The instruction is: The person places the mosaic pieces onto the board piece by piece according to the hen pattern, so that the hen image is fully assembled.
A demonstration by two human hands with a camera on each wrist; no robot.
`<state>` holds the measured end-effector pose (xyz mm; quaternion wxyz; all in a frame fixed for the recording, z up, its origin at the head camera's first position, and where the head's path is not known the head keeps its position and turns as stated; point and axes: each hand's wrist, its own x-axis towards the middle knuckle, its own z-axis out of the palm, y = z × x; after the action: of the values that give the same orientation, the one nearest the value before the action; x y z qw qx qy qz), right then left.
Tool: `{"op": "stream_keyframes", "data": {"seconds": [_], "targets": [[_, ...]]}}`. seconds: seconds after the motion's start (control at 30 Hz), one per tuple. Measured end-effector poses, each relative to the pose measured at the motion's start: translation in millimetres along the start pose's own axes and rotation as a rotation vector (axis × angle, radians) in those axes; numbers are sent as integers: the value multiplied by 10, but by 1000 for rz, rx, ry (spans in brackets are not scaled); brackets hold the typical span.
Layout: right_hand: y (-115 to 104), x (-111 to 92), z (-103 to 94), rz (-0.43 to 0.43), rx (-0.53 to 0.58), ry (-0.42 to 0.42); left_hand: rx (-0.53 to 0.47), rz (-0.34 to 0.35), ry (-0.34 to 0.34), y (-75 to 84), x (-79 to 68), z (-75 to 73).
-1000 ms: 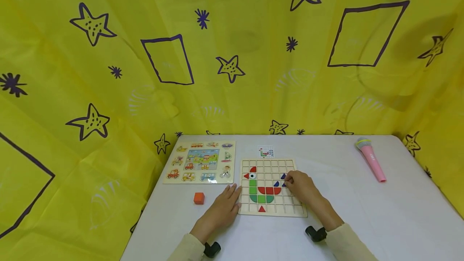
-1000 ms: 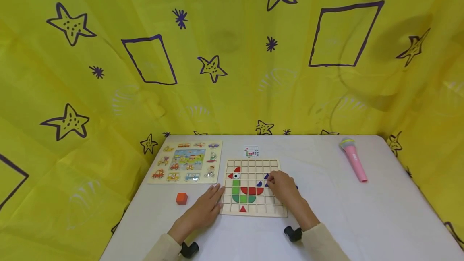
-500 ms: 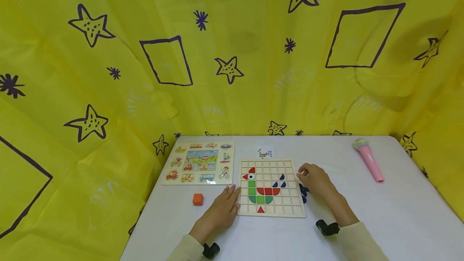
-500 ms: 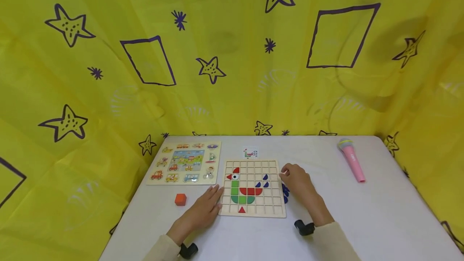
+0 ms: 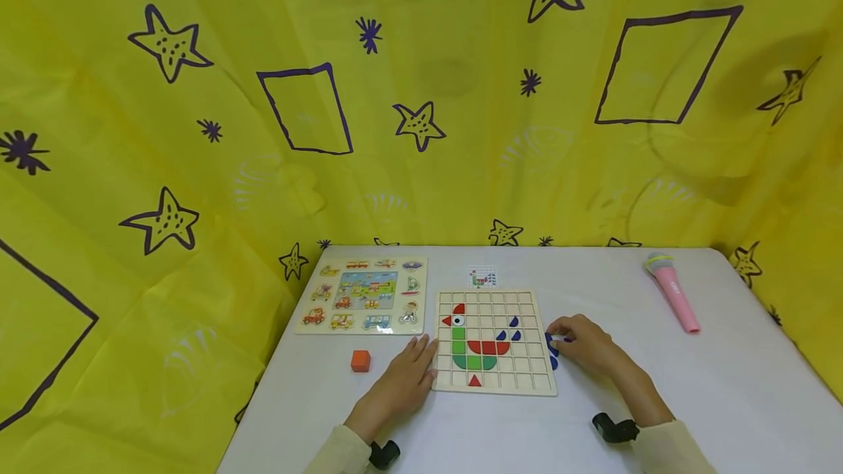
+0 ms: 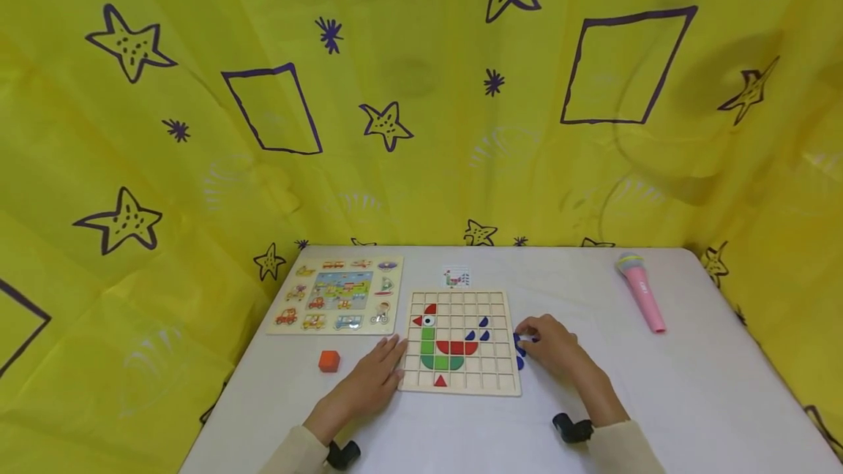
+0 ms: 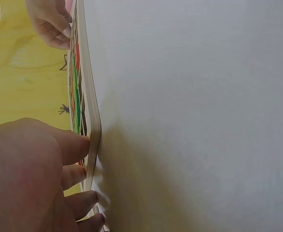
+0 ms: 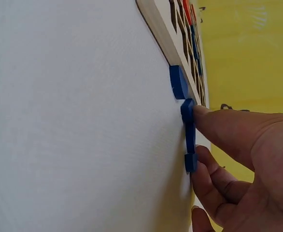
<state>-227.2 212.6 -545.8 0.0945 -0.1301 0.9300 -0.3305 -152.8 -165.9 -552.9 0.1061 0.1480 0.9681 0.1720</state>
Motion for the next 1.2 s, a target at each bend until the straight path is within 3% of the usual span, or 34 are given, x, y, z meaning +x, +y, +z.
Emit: {"op": "stream_keyframes", "data": {"seconds": [0.37, 0.67, 0.9, 1.2], "targets": [[8, 10, 27, 28, -40, 54, 5, 11, 12, 15, -5, -19], [50, -70, -140, 58, -55, 46, -8, 4, 3, 24, -16, -33], [160, -110, -223, 24, -58, 50, -4, 3, 9, 39, -19, -34], [185, -97, -179, 23, -59, 100, -10, -3, 3, 54, -22, -37]]}}
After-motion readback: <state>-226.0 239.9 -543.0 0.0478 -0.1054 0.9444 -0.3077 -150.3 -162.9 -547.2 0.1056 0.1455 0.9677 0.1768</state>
